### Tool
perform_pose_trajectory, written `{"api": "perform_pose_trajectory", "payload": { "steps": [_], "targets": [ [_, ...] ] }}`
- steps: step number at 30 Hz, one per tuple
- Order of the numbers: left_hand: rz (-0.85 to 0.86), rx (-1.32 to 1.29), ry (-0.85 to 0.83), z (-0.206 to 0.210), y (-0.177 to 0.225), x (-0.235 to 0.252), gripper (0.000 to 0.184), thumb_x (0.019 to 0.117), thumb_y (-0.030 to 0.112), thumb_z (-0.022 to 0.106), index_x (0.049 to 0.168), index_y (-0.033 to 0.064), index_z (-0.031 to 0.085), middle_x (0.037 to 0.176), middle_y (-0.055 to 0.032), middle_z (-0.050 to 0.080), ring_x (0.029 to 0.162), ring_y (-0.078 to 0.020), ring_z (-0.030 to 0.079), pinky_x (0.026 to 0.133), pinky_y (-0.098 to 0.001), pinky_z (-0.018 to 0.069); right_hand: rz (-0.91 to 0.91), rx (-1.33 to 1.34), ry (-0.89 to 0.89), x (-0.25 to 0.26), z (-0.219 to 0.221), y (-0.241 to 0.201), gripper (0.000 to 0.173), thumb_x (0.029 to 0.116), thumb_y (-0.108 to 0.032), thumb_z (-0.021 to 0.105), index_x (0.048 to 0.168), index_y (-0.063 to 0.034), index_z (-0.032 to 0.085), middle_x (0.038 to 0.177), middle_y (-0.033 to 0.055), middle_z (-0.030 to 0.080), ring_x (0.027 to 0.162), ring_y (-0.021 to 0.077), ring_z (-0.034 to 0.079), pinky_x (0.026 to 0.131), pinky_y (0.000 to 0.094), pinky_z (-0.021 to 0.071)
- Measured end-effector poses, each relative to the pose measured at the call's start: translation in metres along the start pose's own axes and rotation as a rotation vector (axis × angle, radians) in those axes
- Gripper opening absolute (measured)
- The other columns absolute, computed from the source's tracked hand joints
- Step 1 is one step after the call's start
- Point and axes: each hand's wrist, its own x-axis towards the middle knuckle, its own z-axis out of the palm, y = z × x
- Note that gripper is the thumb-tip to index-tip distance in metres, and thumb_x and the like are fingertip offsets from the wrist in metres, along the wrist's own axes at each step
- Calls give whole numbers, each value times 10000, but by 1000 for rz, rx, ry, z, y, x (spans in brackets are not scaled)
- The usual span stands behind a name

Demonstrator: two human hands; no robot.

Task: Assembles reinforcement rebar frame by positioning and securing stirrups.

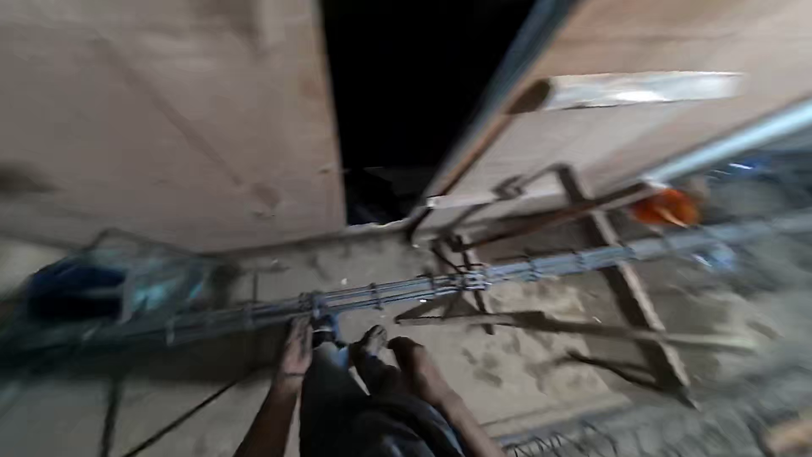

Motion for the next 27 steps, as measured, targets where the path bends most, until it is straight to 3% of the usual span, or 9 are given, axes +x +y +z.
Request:
{"api": "perform_pose_trajectory", "payload": {
  "steps": [2, 5, 8, 11, 17, 23, 27],
  "targets": [
    [-24, -120, 74, 1, -4, 17, 380, 1091, 150, 479, 1441, 6, 440, 1371, -115, 573, 1173, -155, 591, 998, -289, 501, 6, -38, 25, 8, 6, 7, 301, 1053, -202, 492, 1225, -83, 709, 1128, 137, 734, 1015, 273, 719, 937, 503, 566],
    [-32, -202, 75, -2, -10, 22, 379, 1080, 119, 493, 1434, -1, 430, 1369, -131, 556, 1170, -177, 594, 1000, -313, 509, -14, -100, -1, 7, 13, 17, 305, 1056, -207, 490, 1222, -80, 712, 1123, 135, 732, 1019, 270, 715, 948, 495, 560],
    [-14, -222, 31, -8, -12, 27, 452, 1078, 117, 501, 1497, 9, 368, 1472, -161, 484, 1272, -223, 556, 1059, -345, 488, -20, -142, -55, 4, 14, 16, 316, 1063, -218, 479, 1241, -80, 701, 1146, 138, 724, 1045, 273, 708, 963, 499, 552],
    [7, -213, 47, -6, -14, 35, 455, 1062, 79, 523, 1483, -17, 383, 1463, -175, 487, 1241, -232, 571, 1024, -342, 512, -4, -180, -77, 2, 14, 15, 324, 1069, -233, 475, 1248, -85, 700, 1161, 141, 721, 1055, 278, 708, 969, 502, 548],
    [121, -219, 89, -2, -19, 42, 431, 999, -8, 598, 1400, -39, 443, 1306, -185, 558, 1093, -240, 619, 926, -383, 567, -29, -221, -84, -1, 17, 19, 313, 1065, -224, 476, 1215, -83, 712, 1115, 138, 725, 1016, 277, 711, 942, 494, 556],
    [122, -224, 101, 1, -20, 44, 460, 992, -4, 615, 1414, -25, 434, 1324, -190, 543, 1093, -255, 617, 921, -395, 568, -55, -263, -148, 3, 25, 16, 328, 1071, -243, 455, 1232, -101, 703, 1120, 123, 720, 1032, 262, 705, 952, 481, 552],
    [119, -188, 123, 4, -18, 46, 440, 984, -4, 628, 1387, -36, 456, 1306, -187, 556, 1094, -246, 613, 915, -396, 566, -74, -169, -136, 18, 43, 14, 361, 1072, -310, 462, 1318, -152, 672, 1107, 105, 728, 943, 239, 709, 897, 479, 564]
  ]
}}
